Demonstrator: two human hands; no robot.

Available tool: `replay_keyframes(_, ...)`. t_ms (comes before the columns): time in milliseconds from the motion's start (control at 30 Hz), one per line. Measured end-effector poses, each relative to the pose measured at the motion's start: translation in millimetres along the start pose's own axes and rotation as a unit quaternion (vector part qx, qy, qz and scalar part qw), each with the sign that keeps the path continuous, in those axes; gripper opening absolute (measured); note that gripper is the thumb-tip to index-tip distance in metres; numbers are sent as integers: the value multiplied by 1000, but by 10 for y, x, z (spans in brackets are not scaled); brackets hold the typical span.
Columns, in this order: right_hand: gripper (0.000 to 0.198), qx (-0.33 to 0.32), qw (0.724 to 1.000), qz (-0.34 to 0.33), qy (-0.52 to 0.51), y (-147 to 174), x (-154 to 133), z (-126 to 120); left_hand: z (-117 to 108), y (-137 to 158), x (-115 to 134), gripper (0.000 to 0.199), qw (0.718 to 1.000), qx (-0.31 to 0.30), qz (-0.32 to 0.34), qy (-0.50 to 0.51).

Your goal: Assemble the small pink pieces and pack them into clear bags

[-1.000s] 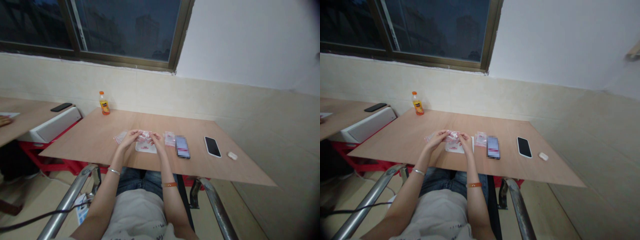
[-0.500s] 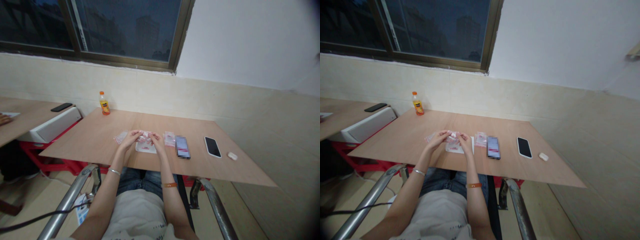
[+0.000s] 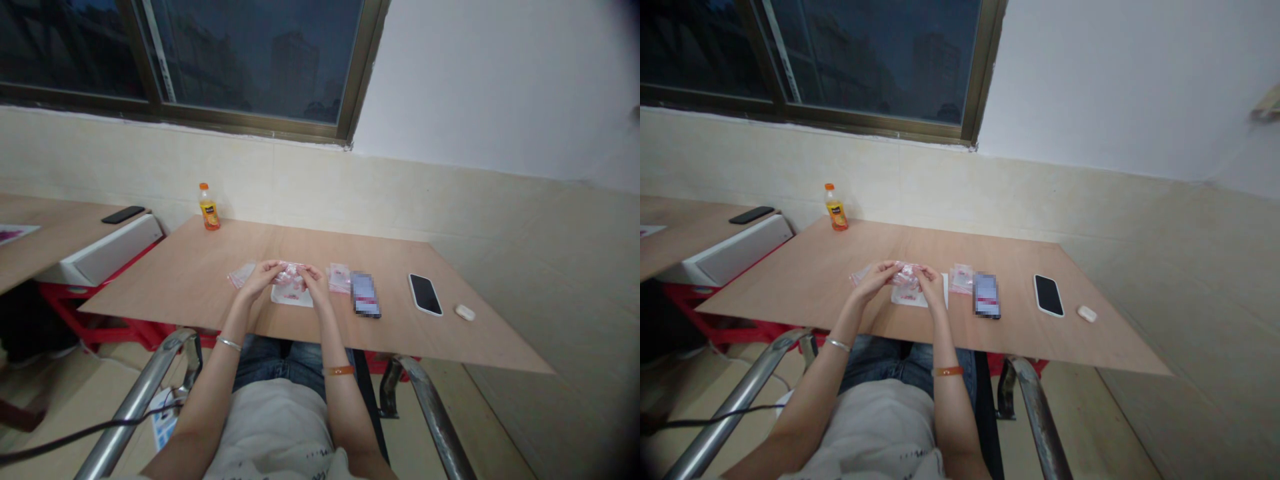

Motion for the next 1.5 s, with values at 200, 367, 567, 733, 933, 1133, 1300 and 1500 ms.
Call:
replay_keyframes(200, 24, 1, 1000, 2, 3, -5, -1, 0, 13, 8, 21, 35, 1000, -3, 0, -2)
replay_keyframes(367, 24, 0, 1000, 3, -4, -10, 23, -7, 13, 21, 32, 35, 1000, 4, -9, -3)
replay_keyframes(567, 26, 0, 1000, 4, -2, -9, 25, -10, 21, 32, 57, 35, 1000, 0, 2, -16)
replay_keyframes(733, 25, 1, 1000, 3, -2, 0, -5, -2, 20, 32, 70, 34, 1000, 5, 6, -13)
replay_keyframes(933, 25, 10, 1000, 1, 4, -7, -2, -10, 22, 26, 68, 34, 1000, 0, 10, -12)
replay_keyframes(1133, 27, 5, 1000, 6, 6, -8, -15, 3, 3, 34, 82, 35, 1000, 8, 4, -15)
replay_keyframes(1300, 26, 24, 1000, 9, 11, -21, 43, -51, -114, 22, 56, 31, 999, 34, -2, -5)
replay_keyframes(1500, 22, 34, 998, 2, 48, -75, 248, -120, -302, 55, 48, 24, 994, 103, 11, -34)
Point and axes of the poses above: each hand's wrist, its own y-axis away from the middle knuckle, its own z-axis out of the palm, x = y × z, the point moved 6 cm from there along -y, towards the middle knuckle, and after that the axes turned 9 degrees about -y, right-handed, at the moved point
